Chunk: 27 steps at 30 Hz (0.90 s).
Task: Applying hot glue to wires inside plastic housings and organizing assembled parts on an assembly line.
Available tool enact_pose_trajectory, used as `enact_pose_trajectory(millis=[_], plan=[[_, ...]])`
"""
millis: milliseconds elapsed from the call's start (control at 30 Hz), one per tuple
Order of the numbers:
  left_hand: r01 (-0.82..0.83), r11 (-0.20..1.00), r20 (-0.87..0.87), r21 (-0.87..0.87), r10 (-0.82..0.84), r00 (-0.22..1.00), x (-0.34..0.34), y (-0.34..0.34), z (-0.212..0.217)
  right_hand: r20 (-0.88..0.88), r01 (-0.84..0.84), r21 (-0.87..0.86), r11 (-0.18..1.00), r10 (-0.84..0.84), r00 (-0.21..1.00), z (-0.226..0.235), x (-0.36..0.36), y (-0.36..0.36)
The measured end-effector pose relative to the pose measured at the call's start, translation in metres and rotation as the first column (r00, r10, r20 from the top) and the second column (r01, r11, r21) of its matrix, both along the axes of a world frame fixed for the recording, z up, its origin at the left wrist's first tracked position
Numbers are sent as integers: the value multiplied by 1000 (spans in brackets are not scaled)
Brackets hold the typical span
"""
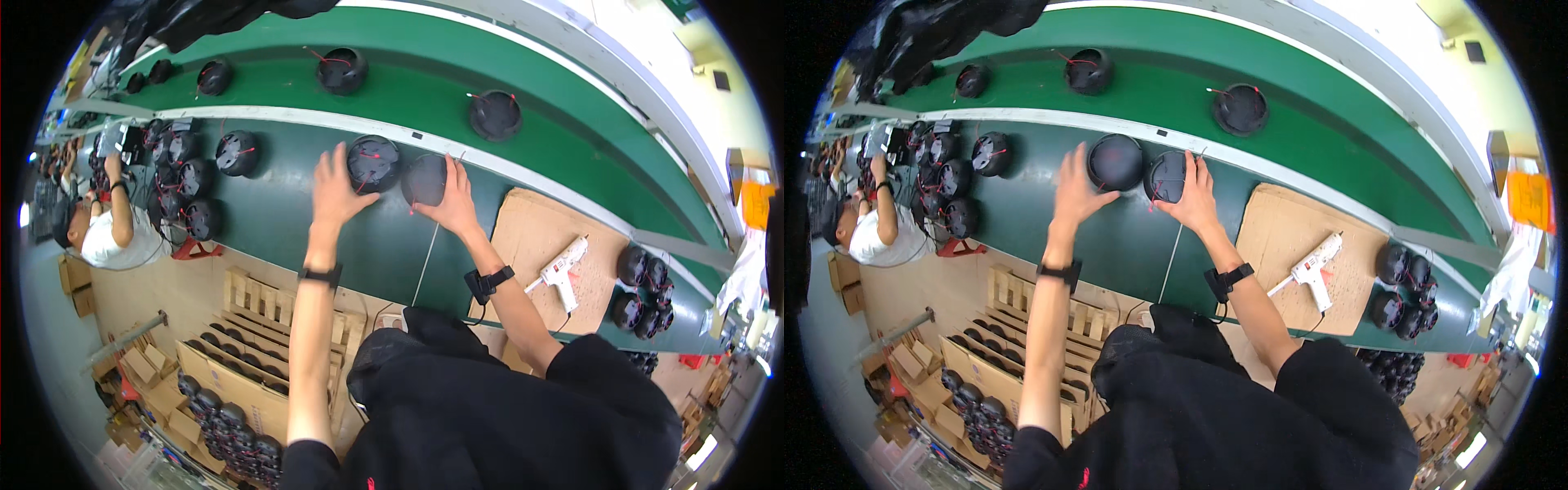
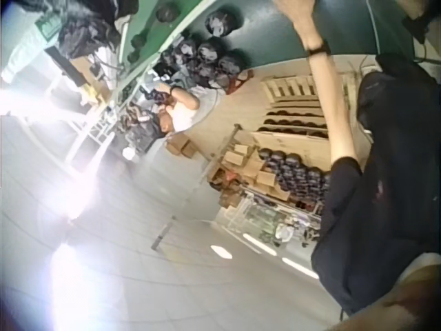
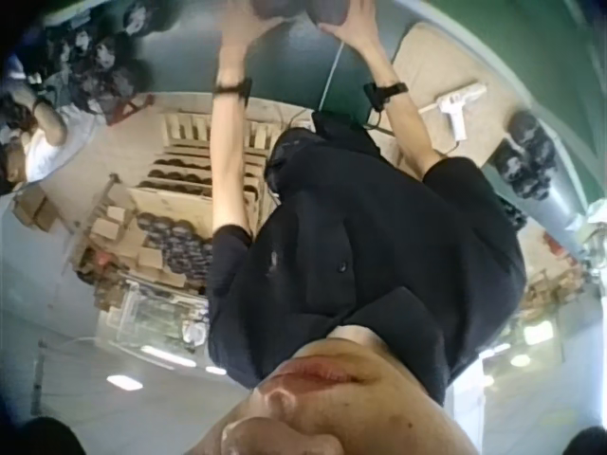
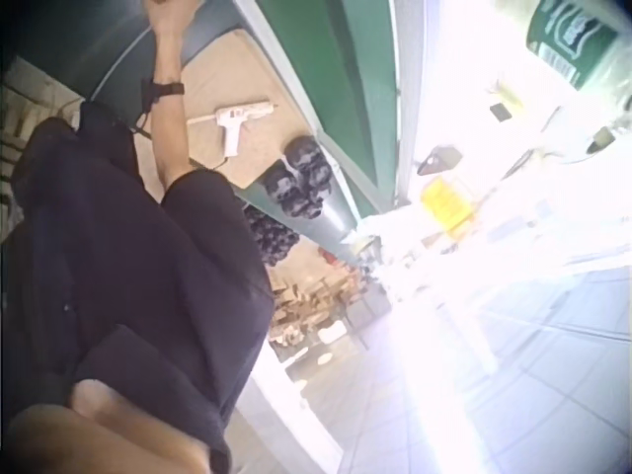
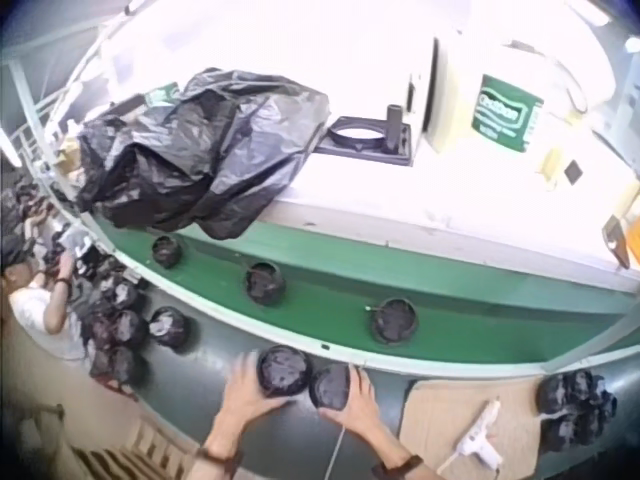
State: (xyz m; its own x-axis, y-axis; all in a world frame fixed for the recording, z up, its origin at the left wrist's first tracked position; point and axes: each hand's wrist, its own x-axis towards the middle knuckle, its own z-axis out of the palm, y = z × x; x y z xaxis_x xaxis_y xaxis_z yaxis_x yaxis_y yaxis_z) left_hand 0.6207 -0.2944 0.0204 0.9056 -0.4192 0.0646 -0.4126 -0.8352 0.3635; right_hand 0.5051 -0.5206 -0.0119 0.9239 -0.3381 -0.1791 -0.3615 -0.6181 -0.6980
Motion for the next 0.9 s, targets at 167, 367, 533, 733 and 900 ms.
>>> enact_pose_trajectory(millis=[167,367,533,733,900], plan=[[-140,990,-272,35,144,951,18,-44,-13,212,-85,-122,989,110,971,-23,3,1],[-220,975,-319,22,215,923,-56,11,-25,76,21,-109,994,-13,997,-43,0,-21],[-471,882,-369,8,440,818,-151,145,-22,-46,79,77,994,-75,996,-28,1,-2],[-907,389,-307,-164,853,421,-358,340,-28,-128,130,161,978,-110,986,-29,3,5],[-961,-255,-201,-105,952,-230,-552,463,-18,-115,-206,250,946,241,964,-19,-37,111]])
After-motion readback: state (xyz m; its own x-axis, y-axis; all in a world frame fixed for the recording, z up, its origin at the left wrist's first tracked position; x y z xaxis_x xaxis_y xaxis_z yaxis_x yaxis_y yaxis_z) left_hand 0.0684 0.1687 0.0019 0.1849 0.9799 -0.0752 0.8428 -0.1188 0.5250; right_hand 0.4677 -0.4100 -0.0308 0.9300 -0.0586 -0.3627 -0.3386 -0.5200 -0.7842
